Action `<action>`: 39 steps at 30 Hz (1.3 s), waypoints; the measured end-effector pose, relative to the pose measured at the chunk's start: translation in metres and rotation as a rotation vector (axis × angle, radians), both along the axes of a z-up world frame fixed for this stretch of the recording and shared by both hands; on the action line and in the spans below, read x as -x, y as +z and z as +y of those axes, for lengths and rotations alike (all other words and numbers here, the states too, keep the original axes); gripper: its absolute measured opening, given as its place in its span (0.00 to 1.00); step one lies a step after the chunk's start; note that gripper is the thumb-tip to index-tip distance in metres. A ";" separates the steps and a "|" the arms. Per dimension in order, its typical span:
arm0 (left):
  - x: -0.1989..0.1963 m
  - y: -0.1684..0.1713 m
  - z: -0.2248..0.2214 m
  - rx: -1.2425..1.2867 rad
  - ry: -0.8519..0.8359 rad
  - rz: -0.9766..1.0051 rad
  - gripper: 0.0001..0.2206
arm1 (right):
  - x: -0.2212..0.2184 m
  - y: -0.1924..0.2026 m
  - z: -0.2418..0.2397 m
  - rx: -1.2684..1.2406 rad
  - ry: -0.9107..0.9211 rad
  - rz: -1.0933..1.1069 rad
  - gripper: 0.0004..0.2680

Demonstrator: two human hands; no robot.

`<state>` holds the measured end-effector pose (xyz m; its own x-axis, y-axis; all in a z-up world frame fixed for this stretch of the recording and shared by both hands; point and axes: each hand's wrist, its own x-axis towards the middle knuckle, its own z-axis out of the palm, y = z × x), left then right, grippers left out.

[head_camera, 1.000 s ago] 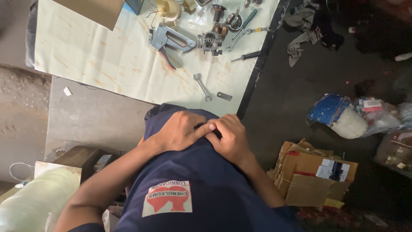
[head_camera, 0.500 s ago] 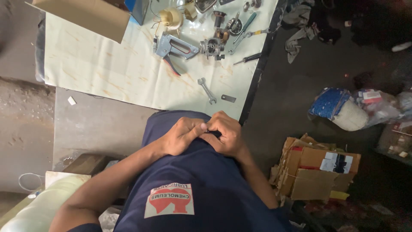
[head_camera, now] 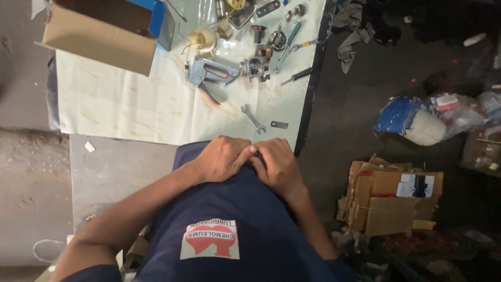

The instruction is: Repairing or assembling a motorcycle carburetor by inspecting and fitting small components.

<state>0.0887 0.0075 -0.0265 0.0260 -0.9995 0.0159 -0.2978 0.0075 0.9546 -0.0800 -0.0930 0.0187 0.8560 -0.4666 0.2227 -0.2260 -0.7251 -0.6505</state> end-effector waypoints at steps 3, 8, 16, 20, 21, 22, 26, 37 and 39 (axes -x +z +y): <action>-0.006 -0.011 0.001 0.026 0.004 -0.051 0.16 | -0.003 -0.006 0.009 0.100 0.001 0.038 0.08; -0.022 0.001 0.001 -0.256 0.016 0.111 0.14 | -0.012 -0.009 0.017 0.089 -0.048 0.003 0.08; -0.041 0.014 0.004 -0.330 0.044 0.278 0.09 | -0.023 0.000 0.016 0.104 -0.015 -0.110 0.08; -0.039 0.016 0.001 -0.280 0.062 0.154 0.09 | -0.027 0.004 0.010 0.144 0.041 -0.058 0.09; -0.036 0.016 0.002 -0.248 0.096 0.136 0.09 | -0.025 0.005 0.012 0.148 0.050 -0.043 0.09; -0.031 0.016 0.003 -0.250 0.095 0.140 0.09 | -0.023 0.005 0.012 0.146 0.049 -0.039 0.09; -0.020 0.014 0.003 -0.228 0.232 0.060 0.08 | -0.024 0.004 0.006 0.182 0.079 -0.024 0.08; -0.008 0.021 0.008 -0.175 0.312 0.037 0.08 | -0.022 0.005 0.001 0.208 0.208 -0.090 0.09; -0.008 0.020 0.009 -0.174 0.306 0.036 0.09 | -0.019 0.000 0.002 0.209 0.197 -0.127 0.10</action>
